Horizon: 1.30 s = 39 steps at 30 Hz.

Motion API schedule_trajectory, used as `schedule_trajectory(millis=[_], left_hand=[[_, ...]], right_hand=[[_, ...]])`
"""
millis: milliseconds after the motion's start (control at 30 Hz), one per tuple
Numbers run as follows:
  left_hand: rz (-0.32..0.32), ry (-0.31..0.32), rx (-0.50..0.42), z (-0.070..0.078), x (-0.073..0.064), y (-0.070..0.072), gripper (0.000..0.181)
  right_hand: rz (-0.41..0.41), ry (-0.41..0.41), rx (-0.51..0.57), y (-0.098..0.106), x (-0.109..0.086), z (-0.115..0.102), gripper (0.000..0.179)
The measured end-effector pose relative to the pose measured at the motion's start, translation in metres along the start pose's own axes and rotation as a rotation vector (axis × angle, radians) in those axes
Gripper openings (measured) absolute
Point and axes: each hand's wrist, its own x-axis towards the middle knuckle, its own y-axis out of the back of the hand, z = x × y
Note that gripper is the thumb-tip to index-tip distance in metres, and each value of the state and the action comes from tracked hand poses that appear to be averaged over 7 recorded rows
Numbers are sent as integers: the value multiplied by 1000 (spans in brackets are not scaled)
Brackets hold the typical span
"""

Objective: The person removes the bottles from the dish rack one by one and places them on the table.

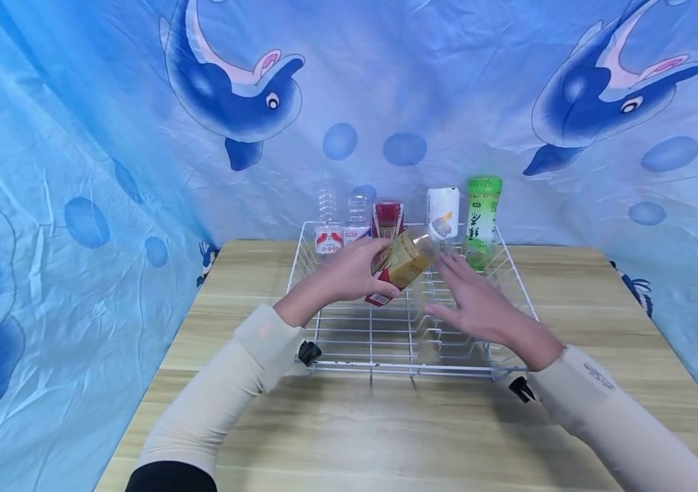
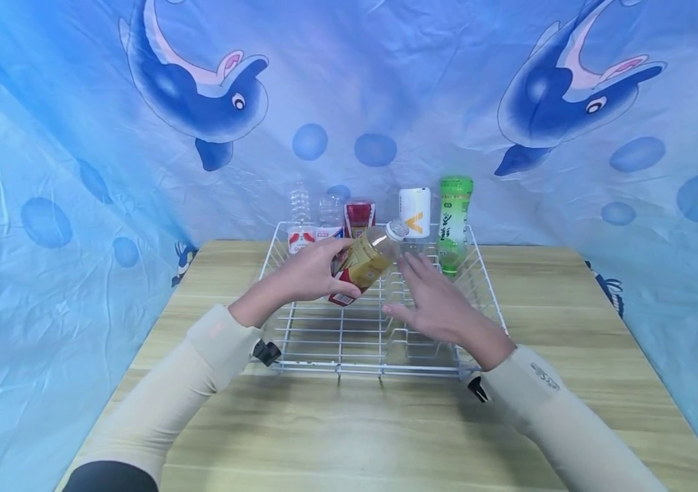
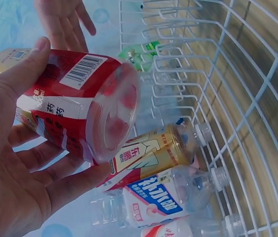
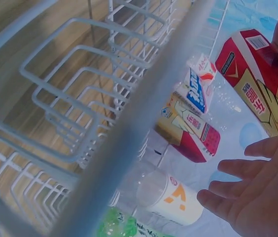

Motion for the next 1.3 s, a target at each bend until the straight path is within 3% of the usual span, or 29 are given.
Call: schedule_trajectory(millis=[233, 400, 633, 833, 1300], left_hand=[[1, 13, -4, 1, -2, -1, 97], [7, -1, -57, 2, -2, -4, 94], [9, 7, -135, 4, -4, -5, 92], [6, 25, -156, 5, -6, -7, 93], [16, -2, -297, 6, -5, -13, 96]], right_hand=[[-1, 22, 9, -1, 4, -7, 93], [-8, 18, 26, -2, 3, -8, 93], [4, 24, 163, -5, 10, -7, 98], [32, 17, 281, -6, 14, -11, 92], [84, -22, 368, -4, 18, -16, 87]])
